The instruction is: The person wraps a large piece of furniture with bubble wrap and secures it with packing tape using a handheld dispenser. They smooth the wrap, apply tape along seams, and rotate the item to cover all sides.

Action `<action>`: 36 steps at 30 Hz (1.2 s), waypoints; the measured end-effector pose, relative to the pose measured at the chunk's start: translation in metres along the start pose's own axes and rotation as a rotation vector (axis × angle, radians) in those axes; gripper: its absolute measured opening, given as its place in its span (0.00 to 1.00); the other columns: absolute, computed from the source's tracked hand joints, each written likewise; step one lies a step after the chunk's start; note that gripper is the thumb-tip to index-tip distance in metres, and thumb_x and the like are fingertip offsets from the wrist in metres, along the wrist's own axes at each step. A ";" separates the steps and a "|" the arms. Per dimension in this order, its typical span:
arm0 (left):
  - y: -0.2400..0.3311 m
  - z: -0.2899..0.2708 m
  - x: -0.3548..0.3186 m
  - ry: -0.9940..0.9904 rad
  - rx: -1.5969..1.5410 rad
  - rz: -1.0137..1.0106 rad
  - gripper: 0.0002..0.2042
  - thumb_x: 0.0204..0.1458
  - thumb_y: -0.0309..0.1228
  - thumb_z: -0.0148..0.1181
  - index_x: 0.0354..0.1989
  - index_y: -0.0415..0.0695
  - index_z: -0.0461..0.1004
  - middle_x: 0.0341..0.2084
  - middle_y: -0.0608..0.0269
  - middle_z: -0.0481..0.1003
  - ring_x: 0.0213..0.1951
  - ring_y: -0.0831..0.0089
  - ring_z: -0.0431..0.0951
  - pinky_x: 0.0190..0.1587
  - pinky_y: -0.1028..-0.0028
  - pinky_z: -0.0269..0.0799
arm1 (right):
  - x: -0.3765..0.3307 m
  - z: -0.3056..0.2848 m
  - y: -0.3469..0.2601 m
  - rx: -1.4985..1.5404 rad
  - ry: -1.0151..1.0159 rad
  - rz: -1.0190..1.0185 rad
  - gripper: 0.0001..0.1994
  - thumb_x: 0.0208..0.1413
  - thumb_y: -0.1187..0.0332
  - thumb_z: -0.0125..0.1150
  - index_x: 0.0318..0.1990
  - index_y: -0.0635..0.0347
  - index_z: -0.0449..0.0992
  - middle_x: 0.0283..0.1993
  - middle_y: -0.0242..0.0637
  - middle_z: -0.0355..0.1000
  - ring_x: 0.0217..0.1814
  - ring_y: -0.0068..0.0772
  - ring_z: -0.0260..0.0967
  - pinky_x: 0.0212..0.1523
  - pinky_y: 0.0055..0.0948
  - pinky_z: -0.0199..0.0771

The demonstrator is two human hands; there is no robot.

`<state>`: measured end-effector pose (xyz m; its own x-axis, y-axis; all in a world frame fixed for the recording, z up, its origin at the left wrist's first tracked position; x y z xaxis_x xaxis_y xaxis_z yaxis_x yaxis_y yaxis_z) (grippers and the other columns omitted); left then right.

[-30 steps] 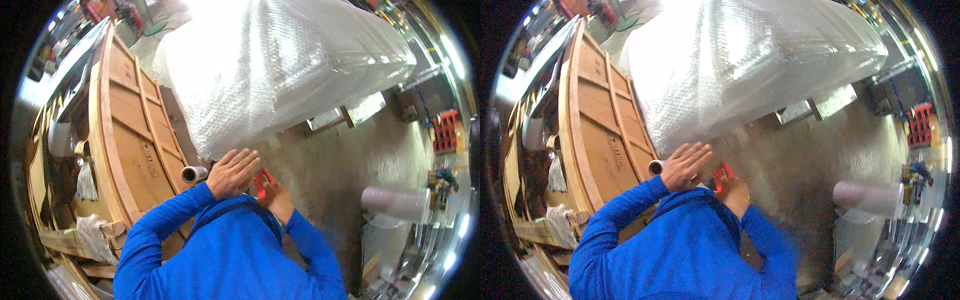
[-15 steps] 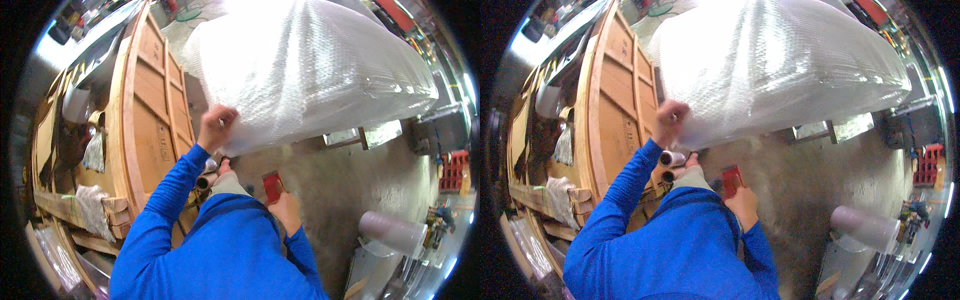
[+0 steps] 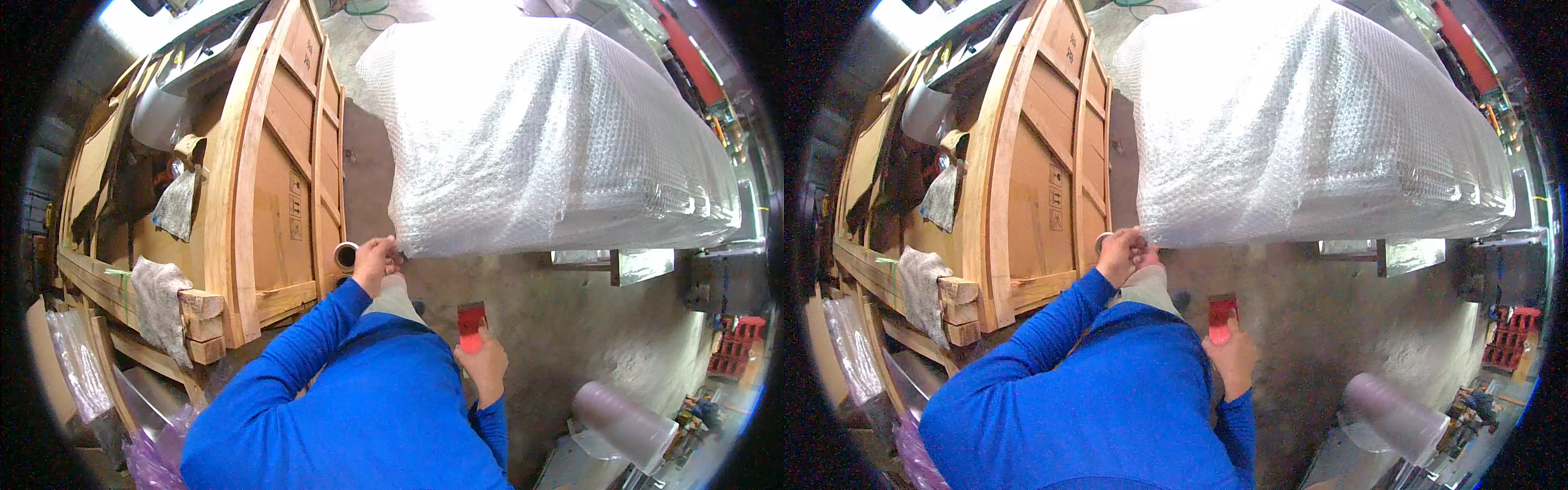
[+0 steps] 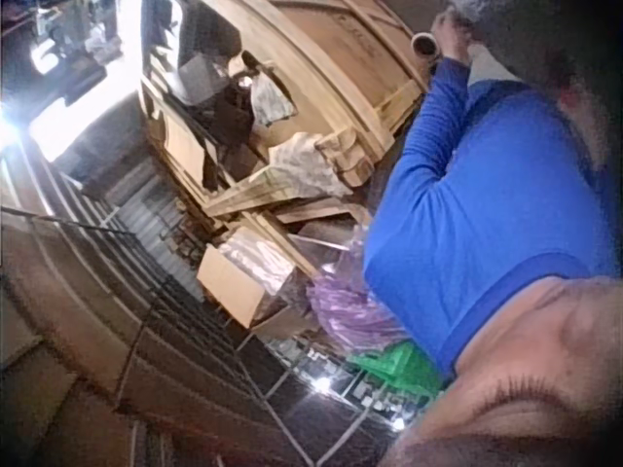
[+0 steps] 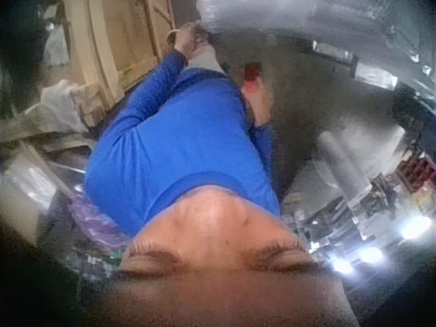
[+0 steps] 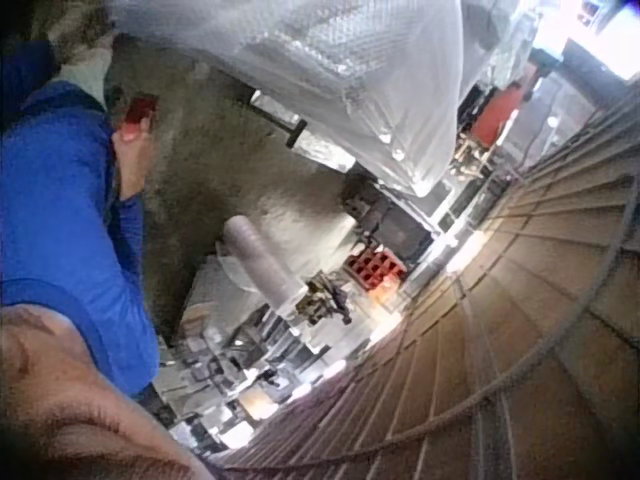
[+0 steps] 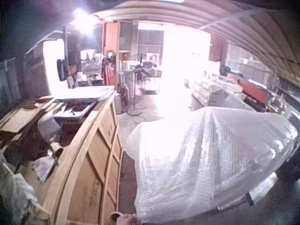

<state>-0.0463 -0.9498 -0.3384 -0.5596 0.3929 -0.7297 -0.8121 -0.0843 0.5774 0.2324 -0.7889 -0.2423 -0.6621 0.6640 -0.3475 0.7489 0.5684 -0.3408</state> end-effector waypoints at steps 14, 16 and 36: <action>0.043 0.011 -0.033 0.201 0.068 0.016 0.24 0.68 0.49 0.46 0.60 0.43 0.67 0.50 0.57 0.71 0.50 0.69 0.67 0.47 0.64 0.66 | -0.007 0.011 -0.012 0.003 -0.022 0.036 0.42 0.40 0.49 0.72 0.68 0.49 0.69 0.43 0.53 0.78 0.43 0.59 0.78 0.43 0.53 0.79; 0.029 0.045 -0.051 -0.068 0.132 -0.081 0.29 0.69 0.49 0.41 0.69 0.40 0.61 0.66 0.53 0.66 0.67 0.63 0.64 0.66 0.59 0.60 | -0.010 0.012 -0.010 0.015 -0.018 0.050 0.44 0.40 0.50 0.73 0.70 0.48 0.67 0.45 0.52 0.78 0.43 0.59 0.78 0.43 0.53 0.79; 0.037 0.097 -0.115 -0.583 0.754 0.109 0.14 0.61 0.39 0.65 0.38 0.39 0.83 0.25 0.68 0.79 0.28 0.82 0.74 0.31 0.75 0.71 | -0.051 -0.085 -0.101 0.324 0.343 -0.664 0.45 0.34 0.59 0.77 0.68 0.45 0.71 0.36 0.43 0.71 0.29 0.47 0.75 0.28 0.42 0.80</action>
<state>0.0046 -0.9093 -0.1977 -0.2900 0.8287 -0.4787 -0.3268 0.3844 0.8634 0.1927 -0.8389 -0.1158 -0.8803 0.3795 0.2846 0.1229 0.7619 -0.6359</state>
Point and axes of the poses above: each hand's wrist, its own x-axis towards the middle knuckle, its own z-axis out of the palm, y = z × x, the point moved 8 cm from there along x, towards the middle knuckle
